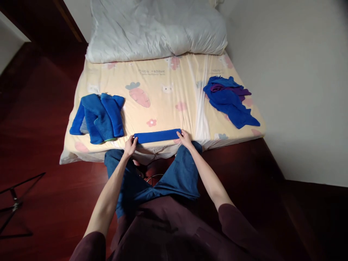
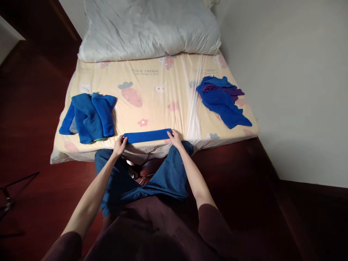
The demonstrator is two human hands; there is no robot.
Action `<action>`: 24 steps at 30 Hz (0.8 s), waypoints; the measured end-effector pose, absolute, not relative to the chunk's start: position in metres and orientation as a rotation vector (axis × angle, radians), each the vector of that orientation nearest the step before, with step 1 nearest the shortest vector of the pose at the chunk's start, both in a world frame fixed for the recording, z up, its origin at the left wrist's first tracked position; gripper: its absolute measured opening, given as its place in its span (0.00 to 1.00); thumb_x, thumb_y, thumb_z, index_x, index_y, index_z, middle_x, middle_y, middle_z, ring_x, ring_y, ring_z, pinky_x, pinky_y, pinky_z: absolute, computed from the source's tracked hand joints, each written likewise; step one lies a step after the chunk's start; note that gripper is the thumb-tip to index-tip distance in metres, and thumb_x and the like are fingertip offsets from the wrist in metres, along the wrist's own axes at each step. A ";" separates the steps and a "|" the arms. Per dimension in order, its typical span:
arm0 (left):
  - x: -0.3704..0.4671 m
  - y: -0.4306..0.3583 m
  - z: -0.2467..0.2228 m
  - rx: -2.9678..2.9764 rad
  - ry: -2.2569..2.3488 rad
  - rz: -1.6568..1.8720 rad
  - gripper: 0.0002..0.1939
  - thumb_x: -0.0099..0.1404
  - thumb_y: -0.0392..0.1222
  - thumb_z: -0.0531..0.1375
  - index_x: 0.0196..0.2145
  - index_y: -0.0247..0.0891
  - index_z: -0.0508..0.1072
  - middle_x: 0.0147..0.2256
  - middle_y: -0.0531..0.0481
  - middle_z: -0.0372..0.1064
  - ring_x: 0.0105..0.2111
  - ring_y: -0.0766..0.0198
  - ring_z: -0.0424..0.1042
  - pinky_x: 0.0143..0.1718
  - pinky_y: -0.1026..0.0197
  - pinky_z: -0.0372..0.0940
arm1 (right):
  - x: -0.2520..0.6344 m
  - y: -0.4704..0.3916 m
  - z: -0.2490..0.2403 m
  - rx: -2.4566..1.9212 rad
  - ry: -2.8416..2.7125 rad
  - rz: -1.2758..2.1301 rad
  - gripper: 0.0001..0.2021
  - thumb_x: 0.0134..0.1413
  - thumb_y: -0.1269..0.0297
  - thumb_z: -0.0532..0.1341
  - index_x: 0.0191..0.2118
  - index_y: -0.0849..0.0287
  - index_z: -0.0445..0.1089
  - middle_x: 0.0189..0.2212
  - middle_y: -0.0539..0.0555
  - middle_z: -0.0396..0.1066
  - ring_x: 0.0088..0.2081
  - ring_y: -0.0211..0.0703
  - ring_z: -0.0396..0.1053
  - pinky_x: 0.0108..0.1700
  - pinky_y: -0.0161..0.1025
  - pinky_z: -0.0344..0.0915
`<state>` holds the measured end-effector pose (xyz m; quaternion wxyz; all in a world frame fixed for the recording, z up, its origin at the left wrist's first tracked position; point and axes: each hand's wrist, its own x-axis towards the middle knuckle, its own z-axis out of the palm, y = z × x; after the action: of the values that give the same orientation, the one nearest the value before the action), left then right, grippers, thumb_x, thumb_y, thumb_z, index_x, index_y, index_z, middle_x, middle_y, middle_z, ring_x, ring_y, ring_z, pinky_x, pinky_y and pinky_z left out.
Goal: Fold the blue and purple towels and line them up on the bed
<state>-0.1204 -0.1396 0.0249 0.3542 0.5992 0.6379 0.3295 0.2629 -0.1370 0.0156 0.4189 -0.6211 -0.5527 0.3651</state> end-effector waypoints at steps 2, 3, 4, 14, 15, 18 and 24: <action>-0.120 -0.139 0.024 1.544 1.665 0.853 0.30 0.68 0.63 0.53 0.53 0.35 0.72 0.40 0.41 0.76 0.41 0.51 0.76 0.48 0.50 0.69 | 0.262 -0.137 0.016 -1.571 -1.387 0.918 0.26 0.55 0.32 0.56 0.30 0.53 0.62 0.28 0.52 0.68 0.33 0.46 0.69 0.39 0.42 0.70; -0.120 -0.139 0.024 1.545 1.671 0.857 0.29 0.68 0.63 0.54 0.53 0.35 0.72 0.39 0.41 0.76 0.41 0.51 0.75 0.48 0.50 0.68 | 0.262 -0.137 0.016 -1.577 -1.385 0.925 0.26 0.56 0.32 0.56 0.30 0.53 0.63 0.29 0.53 0.70 0.34 0.47 0.70 0.40 0.43 0.70; -0.120 -0.139 0.024 1.549 1.676 0.860 0.29 0.68 0.62 0.54 0.52 0.36 0.72 0.39 0.42 0.76 0.40 0.51 0.75 0.48 0.51 0.68 | 0.262 -0.137 0.016 -1.585 -1.383 0.932 0.26 0.56 0.32 0.56 0.31 0.53 0.63 0.30 0.54 0.71 0.36 0.48 0.71 0.41 0.43 0.71; -0.118 -0.141 0.025 1.591 1.706 0.846 0.26 0.69 0.60 0.54 0.51 0.36 0.72 0.36 0.44 0.75 0.37 0.52 0.75 0.46 0.51 0.69 | 0.260 -0.138 0.012 -1.648 -1.457 0.887 0.26 0.62 0.36 0.54 0.39 0.56 0.70 0.36 0.58 0.76 0.40 0.50 0.75 0.45 0.43 0.73; -0.117 -0.141 0.025 1.608 1.708 0.832 0.26 0.70 0.59 0.53 0.52 0.36 0.72 0.35 0.44 0.75 0.37 0.52 0.75 0.46 0.51 0.69 | 0.259 -0.139 0.012 -1.675 -1.475 0.857 0.26 0.64 0.38 0.53 0.43 0.58 0.71 0.39 0.60 0.76 0.42 0.51 0.75 0.47 0.44 0.73; -0.113 -0.143 0.026 1.684 1.707 0.832 0.27 0.72 0.56 0.52 0.57 0.34 0.68 0.40 0.40 0.75 0.40 0.51 0.75 0.49 0.48 0.69 | 0.252 -0.144 0.013 -1.753 -1.558 0.686 0.25 0.69 0.48 0.51 0.59 0.61 0.67 0.53 0.65 0.73 0.53 0.52 0.73 0.56 0.46 0.70; -0.106 -0.147 0.035 2.135 1.656 0.842 0.27 0.72 0.41 0.50 0.67 0.38 0.63 0.67 0.35 0.60 0.68 0.47 0.58 0.67 0.42 0.55 | 0.238 -0.157 0.034 -1.782 -1.981 0.268 0.28 0.69 0.67 0.50 0.72 0.51 0.56 0.72 0.58 0.54 0.72 0.56 0.50 0.72 0.62 0.47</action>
<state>-0.1062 -0.1471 0.0347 0.1553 0.7453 0.5780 0.2938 0.2382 -0.1574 0.0339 0.2298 -0.6476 -0.7200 0.0973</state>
